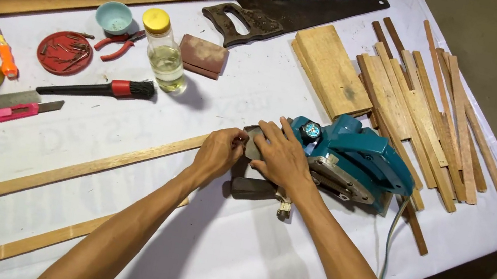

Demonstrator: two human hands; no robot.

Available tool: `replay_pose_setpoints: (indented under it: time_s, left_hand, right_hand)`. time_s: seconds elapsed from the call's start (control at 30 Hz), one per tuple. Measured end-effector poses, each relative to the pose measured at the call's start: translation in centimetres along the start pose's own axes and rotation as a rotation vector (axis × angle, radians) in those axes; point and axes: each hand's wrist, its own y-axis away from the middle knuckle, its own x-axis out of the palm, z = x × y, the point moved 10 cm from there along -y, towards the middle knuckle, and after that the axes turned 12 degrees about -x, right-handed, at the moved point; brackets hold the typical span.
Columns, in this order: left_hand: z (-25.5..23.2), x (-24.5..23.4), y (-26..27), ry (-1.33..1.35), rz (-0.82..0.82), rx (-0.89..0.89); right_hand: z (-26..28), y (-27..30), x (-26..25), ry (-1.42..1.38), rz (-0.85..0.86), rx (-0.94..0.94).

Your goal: The person is sanding pieces of wood by hand using a piece of sandpaper.

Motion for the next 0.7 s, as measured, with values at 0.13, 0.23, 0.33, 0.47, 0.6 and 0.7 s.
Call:
replay_pose_setpoints:
  time_s: [0.13,0.23,0.33,0.47,0.6,0.7]
  left_hand:
    - [-0.9,1.1,-0.6,-0.103,0.010,-0.002]
    - [-2.6,1.4,-0.3,-0.342,0.052,0.033]
    - [-2.2,1.8,0.0,-0.328,0.108,0.016]
    - [-3.9,0.3,1.1,-0.303,-0.055,0.265]
    - [-5.5,-2.3,3.7,-0.362,-0.103,0.411]
    - [-5.2,-5.5,5.9,-0.314,-0.075,0.441]
  right_hand:
    - [-1.1,0.7,1.7,0.092,0.136,-0.005]
    - [-1.7,1.5,3.2,0.122,0.191,-0.026]
    - [-1.6,2.4,3.3,0.118,0.182,-0.047]
    - [-1.3,3.3,1.2,0.114,0.067,-0.082]
    - [0.1,2.3,-2.2,0.102,-0.073,-0.160]
    - [2.8,-0.6,-3.9,0.048,-0.131,-0.236]
